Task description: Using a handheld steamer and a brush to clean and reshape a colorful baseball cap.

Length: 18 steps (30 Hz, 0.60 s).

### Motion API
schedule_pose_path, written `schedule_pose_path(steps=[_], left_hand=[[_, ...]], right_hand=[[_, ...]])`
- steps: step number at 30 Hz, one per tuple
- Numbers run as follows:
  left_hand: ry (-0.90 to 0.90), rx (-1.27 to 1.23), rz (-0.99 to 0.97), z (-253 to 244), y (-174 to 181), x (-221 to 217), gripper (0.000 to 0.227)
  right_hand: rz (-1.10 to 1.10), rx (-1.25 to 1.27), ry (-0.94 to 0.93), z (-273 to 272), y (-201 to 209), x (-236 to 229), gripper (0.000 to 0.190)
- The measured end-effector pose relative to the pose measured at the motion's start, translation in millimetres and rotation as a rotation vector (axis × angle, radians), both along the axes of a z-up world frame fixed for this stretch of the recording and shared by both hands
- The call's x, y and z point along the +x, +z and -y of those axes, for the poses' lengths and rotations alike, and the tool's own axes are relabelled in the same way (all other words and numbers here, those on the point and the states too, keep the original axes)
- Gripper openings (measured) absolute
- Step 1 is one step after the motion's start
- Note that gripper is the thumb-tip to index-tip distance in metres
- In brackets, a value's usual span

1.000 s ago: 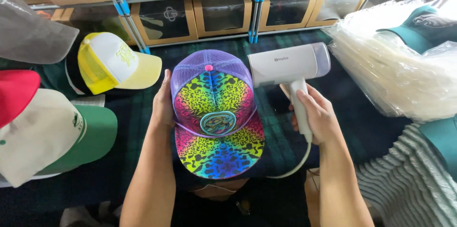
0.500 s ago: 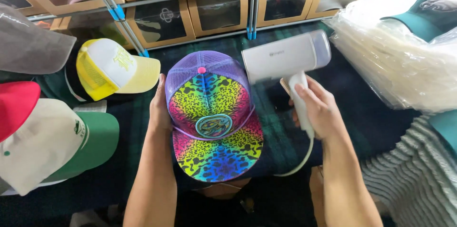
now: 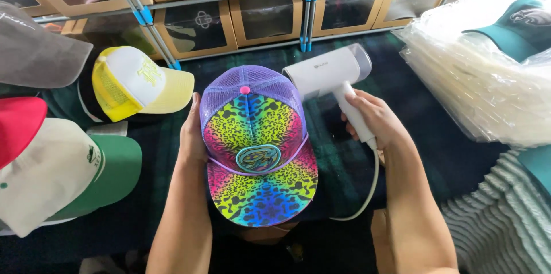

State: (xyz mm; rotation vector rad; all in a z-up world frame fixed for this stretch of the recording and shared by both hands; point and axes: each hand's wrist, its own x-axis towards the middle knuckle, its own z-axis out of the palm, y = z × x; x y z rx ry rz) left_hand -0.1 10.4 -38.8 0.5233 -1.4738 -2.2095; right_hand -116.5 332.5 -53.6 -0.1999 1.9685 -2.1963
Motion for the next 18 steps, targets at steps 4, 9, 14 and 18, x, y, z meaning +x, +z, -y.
schedule_pose_path(steps=[4, 9, 14, 18], left_hand=[[0.019, 0.039, 0.006, -3.7, 4.9, -0.7, 0.048], [-0.084, 0.021, 0.251, 8.4, 25.3, -11.2, 0.062], [-0.135, 0.062, 0.205, 12.5, 19.3, -13.7, 0.062], [-0.113, 0.117, 0.229, 8.3, 25.2, -11.5, 0.063]], right_hand=[[0.045, -0.002, -0.049, -13.3, -6.3, 34.9, 0.05], [-0.127, 0.224, -0.118, -16.6, 49.5, 65.1, 0.068], [-0.324, 0.484, 0.157, 0.5, 114.4, -10.2, 0.058], [-0.231, 0.805, 0.341, 44.2, 166.5, -51.4, 0.042]])
